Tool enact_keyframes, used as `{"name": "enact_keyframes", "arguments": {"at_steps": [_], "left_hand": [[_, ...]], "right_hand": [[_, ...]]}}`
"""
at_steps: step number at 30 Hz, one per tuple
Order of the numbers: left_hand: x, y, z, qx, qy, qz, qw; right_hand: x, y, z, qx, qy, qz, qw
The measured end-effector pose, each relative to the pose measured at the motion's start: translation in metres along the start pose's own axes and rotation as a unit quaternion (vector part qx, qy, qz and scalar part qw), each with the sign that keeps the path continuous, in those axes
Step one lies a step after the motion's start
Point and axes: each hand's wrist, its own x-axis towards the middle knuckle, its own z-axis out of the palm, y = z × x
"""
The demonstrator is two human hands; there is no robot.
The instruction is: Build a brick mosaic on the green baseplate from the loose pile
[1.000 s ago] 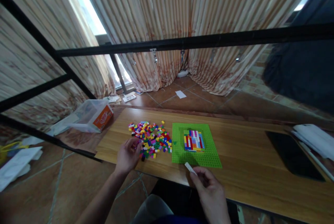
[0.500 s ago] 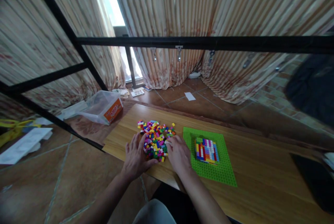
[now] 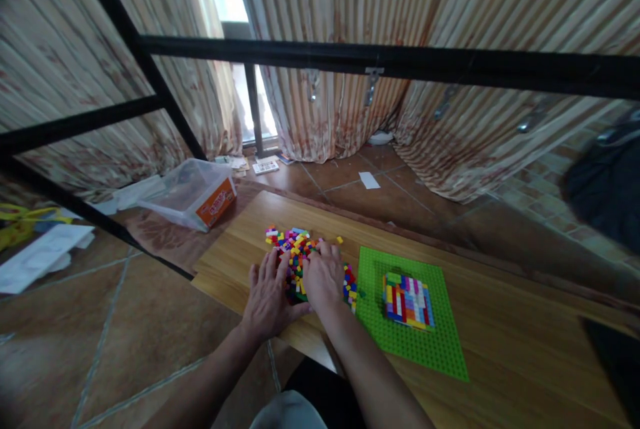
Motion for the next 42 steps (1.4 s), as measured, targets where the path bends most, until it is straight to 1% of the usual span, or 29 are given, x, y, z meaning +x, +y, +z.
{"name": "enact_keyframes", "arguments": {"at_steps": [5,9,11,14,17,19,21,24,26,28,29,31,33,37,42], "left_hand": [[0.002,0.007,0.003,0.013,-0.007,0.002,1.000],[0.001,0.007,0.003,0.023,0.011,0.010,1.000],[0.001,0.005,0.004,0.021,0.019,0.018,0.999],[0.002,0.003,0.004,0.008,0.028,0.024,0.999],[0.003,0.002,0.004,-0.010,0.047,0.021,0.999],[0.004,0.002,0.003,-0.016,0.055,0.021,0.998],[0.005,0.002,0.003,-0.016,0.060,0.024,0.998],[0.007,0.002,0.003,-0.012,0.068,0.026,0.997],[0.007,0.002,0.004,-0.008,0.071,0.025,0.997],[0.008,0.001,0.004,-0.003,0.071,0.026,0.997],[0.008,0.001,0.004,-0.002,0.070,0.027,0.997],[0.009,0.001,0.004,-0.001,0.071,0.028,0.997],[0.010,0.000,0.003,-0.002,0.074,0.029,0.997],[0.012,-0.002,0.004,0.003,0.077,0.032,0.997],[0.012,-0.002,0.005,0.013,0.074,0.029,0.997]], "right_hand": [[-0.001,-0.003,0.004,0.024,0.031,0.037,0.999],[-0.002,-0.005,0.005,0.063,0.043,0.045,0.996],[-0.004,-0.006,0.002,0.092,0.054,0.054,0.993],[-0.014,-0.005,-0.013,0.167,0.085,0.064,0.980],[-0.033,0.003,-0.038,0.260,0.101,0.080,0.957],[-0.050,0.016,-0.056,0.297,0.114,0.110,0.942],[-0.068,0.038,-0.073,0.307,0.147,0.155,0.927],[-0.090,0.083,-0.089,0.301,0.232,0.248,0.891],[-0.099,0.114,-0.094,0.276,0.262,0.289,0.878],[-0.102,0.139,-0.095,0.235,0.274,0.310,0.880],[-0.102,0.148,-0.094,0.210,0.273,0.313,0.885],[-0.098,0.158,-0.092,0.171,0.265,0.308,0.898],[-0.093,0.159,-0.089,0.144,0.250,0.298,0.910],[-0.087,0.153,-0.084,0.100,0.221,0.284,0.927],[-0.087,0.152,-0.081,0.087,0.200,0.278,0.936]]}}
